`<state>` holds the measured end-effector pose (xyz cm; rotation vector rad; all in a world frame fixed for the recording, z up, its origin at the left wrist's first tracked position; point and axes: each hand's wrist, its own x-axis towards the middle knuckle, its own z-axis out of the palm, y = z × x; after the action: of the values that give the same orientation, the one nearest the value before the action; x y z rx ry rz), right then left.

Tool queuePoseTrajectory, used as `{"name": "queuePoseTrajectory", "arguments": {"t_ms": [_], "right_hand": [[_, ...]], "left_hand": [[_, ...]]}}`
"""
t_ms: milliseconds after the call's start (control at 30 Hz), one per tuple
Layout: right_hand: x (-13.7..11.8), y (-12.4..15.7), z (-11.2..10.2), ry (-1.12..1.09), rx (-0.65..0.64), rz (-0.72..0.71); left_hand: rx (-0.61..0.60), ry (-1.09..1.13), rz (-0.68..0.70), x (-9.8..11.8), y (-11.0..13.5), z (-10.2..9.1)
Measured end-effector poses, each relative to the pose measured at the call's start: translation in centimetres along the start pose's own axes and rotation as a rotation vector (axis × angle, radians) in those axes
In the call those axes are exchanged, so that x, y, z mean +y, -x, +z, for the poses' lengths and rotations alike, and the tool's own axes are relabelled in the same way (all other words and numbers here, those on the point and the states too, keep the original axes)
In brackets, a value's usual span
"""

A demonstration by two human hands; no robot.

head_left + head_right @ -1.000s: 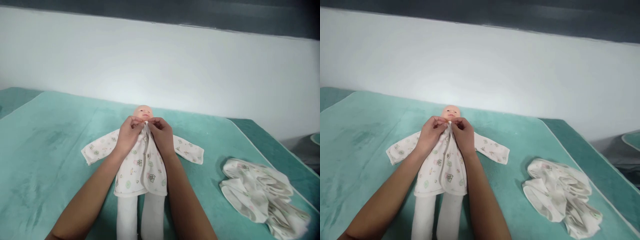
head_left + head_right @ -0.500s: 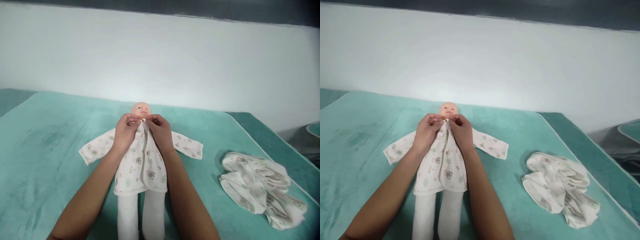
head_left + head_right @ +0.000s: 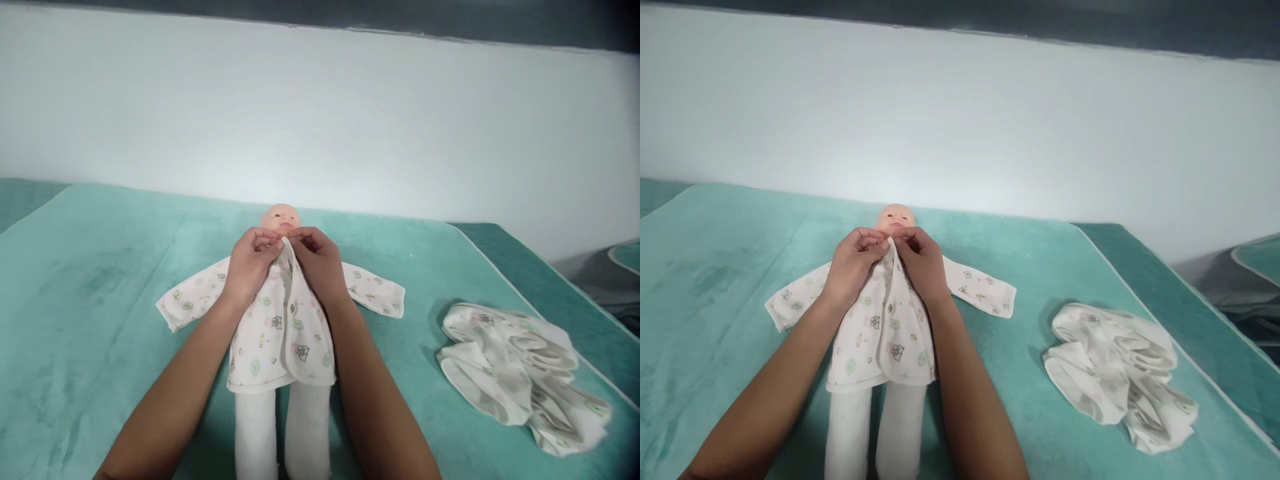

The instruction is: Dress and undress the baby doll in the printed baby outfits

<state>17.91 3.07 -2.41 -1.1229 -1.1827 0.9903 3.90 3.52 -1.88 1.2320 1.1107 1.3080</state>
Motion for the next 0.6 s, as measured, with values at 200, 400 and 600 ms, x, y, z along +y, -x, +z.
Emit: {"name": "queuePoseTrajectory", "arguments": {"t_ms": [200, 400, 600], "right_hand": [[-0.71, 0.35, 0.08, 0.13, -0.07, -0.003], [-0.84, 0.3, 0.01, 0.161, -0.138, -0.027], [-0.46, 0.17, -0.05, 0.093, -0.143, -0.043]], "left_hand": [[-0.048, 0.121, -0.083, -0.02, -0.28, -0.52], [-0.072, 0.098, -0.131, 0.75, -0.2, -0.87], [-0.089, -0.07, -0.041, 0.57, -0.18, -0.59]]}}
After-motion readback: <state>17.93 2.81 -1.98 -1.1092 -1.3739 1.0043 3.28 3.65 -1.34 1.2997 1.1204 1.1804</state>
